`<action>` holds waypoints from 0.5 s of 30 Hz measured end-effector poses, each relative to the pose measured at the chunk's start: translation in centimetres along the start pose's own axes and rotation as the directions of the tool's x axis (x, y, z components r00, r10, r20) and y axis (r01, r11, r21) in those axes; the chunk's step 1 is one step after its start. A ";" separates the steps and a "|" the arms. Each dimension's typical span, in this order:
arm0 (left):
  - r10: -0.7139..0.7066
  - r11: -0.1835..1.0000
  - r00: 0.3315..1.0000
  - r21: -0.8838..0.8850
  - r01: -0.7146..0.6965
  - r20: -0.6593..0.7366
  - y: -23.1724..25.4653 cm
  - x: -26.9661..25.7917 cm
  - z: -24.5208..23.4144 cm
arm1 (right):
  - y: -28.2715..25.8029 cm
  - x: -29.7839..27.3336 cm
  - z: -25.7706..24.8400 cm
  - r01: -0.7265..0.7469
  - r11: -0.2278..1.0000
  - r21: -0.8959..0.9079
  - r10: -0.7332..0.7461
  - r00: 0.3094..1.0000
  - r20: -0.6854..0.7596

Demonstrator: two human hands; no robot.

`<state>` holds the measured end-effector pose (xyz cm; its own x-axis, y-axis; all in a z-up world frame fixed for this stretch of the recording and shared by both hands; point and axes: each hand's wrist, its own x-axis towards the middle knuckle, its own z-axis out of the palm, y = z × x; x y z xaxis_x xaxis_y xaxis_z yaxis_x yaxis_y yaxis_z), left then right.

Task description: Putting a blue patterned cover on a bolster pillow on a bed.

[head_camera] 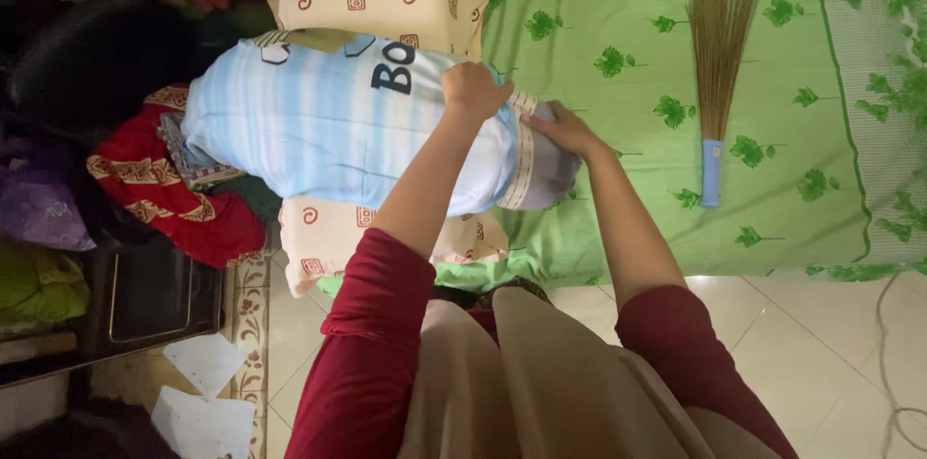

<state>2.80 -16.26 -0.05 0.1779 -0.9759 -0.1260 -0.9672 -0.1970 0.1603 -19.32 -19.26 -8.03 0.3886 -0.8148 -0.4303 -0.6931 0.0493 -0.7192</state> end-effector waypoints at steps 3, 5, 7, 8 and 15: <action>-0.021 1.000 1.000 0.013 0.021 -0.005 0.2 0.8 0.4 | 0.5 -0.6 1.3 0.047 0.997 0.057 -0.046 0.999 -0.024; 0.037 0.997 0.999 0.066 -0.035 -0.023 -0.3 2.2 3.0 | 0.1 -1.7 2.2 0.097 0.988 0.124 -0.091 0.995 -0.050; 0.086 0.990 0.996 0.118 -0.081 -0.037 -0.9 2.8 4.9 | -0.7 -3.1 2.7 0.149 0.971 0.188 -0.137 0.988 -0.071; 0.143 0.986 0.988 0.096 -0.136 -0.062 -1.2 2.9 5.6 | -1.4 -3.9 2.7 0.162 0.950 0.266 -0.148 0.986 -0.074; 0.248 0.895 0.931 -0.305 -0.326 -0.269 1.2 -0.3 3.3 | -1.4 -2.3 3.6 0.251 0.957 -0.145 -0.282 0.924 -0.259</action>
<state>0.95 -15.92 -3.06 -0.0253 -0.9823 0.1855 -0.8681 0.1136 0.4832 -17.06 -15.38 -7.93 0.3971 -0.9162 -0.0536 -0.6535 -0.2412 -0.7175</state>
